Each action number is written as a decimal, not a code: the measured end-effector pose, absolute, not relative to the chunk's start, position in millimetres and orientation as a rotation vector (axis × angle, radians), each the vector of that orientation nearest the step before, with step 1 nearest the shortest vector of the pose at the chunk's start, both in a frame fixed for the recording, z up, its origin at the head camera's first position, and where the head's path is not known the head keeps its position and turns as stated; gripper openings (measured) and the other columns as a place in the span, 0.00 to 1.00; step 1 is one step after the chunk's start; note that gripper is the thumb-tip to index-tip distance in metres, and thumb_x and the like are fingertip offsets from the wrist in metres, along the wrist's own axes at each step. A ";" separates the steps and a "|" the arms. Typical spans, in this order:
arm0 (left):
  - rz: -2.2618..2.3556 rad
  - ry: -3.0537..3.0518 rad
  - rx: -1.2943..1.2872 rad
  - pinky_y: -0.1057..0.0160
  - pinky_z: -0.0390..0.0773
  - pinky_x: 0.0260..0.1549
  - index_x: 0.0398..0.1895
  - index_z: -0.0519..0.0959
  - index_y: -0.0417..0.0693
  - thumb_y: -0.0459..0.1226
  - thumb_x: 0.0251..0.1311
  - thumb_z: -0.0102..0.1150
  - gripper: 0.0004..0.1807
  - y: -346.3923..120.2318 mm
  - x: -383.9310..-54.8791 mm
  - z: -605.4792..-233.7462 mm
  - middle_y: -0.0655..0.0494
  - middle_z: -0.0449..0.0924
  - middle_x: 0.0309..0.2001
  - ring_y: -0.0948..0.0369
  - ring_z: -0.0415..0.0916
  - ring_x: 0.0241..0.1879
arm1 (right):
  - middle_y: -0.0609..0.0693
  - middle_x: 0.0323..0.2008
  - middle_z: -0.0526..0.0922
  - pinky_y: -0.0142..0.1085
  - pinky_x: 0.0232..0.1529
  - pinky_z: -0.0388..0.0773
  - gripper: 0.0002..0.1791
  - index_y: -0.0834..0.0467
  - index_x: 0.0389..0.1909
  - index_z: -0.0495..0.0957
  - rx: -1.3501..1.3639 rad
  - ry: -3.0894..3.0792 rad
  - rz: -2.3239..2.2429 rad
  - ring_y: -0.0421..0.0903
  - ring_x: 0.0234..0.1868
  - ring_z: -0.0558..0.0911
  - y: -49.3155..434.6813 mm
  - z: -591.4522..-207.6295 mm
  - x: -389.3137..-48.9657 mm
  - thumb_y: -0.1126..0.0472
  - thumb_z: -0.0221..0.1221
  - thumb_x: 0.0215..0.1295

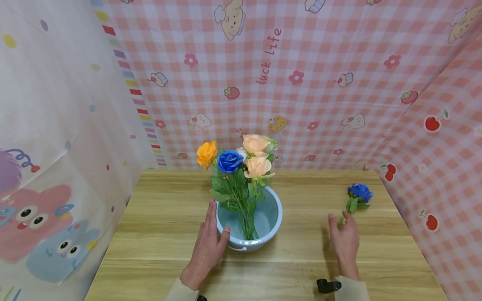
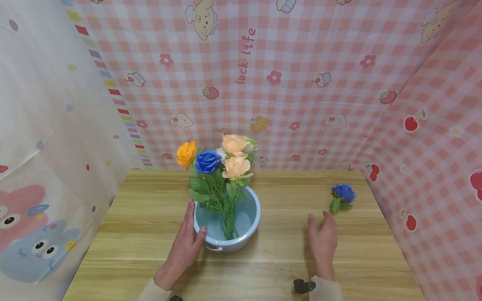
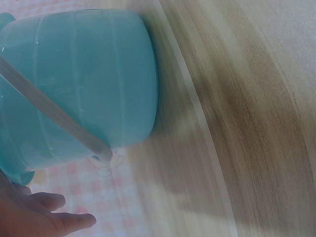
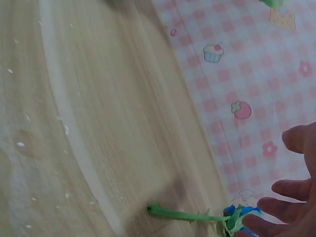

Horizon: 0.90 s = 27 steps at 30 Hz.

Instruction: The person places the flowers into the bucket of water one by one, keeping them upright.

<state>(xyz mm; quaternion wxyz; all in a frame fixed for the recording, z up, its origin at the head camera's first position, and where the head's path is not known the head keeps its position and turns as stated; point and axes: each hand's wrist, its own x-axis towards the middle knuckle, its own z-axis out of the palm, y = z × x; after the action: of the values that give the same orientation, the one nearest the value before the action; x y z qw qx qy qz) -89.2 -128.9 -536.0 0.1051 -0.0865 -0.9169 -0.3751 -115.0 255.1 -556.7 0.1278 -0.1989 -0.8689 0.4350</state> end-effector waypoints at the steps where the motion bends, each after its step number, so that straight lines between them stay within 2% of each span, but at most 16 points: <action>1: -1.106 -2.702 -0.255 0.27 0.59 0.67 0.85 0.40 0.44 0.50 0.76 0.47 0.44 -128.9 -89.2 -536.0 0.47 0.40 0.84 0.44 0.50 0.79 | 0.78 0.69 0.65 0.69 0.65 0.64 0.37 0.75 0.73 0.61 -0.587 -2.527 1.268 0.75 0.68 0.67 256.9 -556.8 -116.1 0.48 0.52 0.79; 14: -1.107 -2.687 -0.265 0.26 0.59 0.67 0.85 0.40 0.44 0.50 0.76 0.47 0.44 -129.5 -89.1 -536.3 0.47 0.40 0.84 0.43 0.50 0.79 | 0.74 0.69 0.68 0.61 0.61 0.73 0.37 0.75 0.72 0.63 -0.729 -2.492 1.383 0.71 0.64 0.75 276.5 -562.1 -127.6 0.50 0.55 0.77; 23: -1.107 -2.695 -0.260 0.27 0.59 0.67 0.85 0.40 0.44 0.50 0.76 0.48 0.44 -129.7 -89.6 -536.4 0.48 0.40 0.84 0.44 0.49 0.80 | 0.73 0.65 0.73 0.54 0.62 0.71 0.36 0.73 0.73 0.63 -0.813 -2.492 1.412 0.67 0.64 0.76 284.8 -569.4 -134.4 0.51 0.57 0.76; 27: -1.112 -2.697 -0.259 0.27 0.59 0.67 0.85 0.40 0.44 0.50 0.76 0.48 0.44 -129.7 -89.5 -536.3 0.48 0.40 0.84 0.44 0.49 0.80 | 0.74 0.63 0.75 0.55 0.62 0.71 0.36 0.74 0.71 0.64 -0.837 -2.503 1.414 0.68 0.63 0.76 288.6 -573.3 -135.6 0.52 0.58 0.75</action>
<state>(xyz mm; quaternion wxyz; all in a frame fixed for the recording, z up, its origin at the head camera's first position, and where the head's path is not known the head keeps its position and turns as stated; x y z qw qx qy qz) -89.5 -129.7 -536.3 0.1064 -0.0879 -0.9157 -0.3775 -135.6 288.6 -573.3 0.0735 -0.2786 -0.8337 0.4710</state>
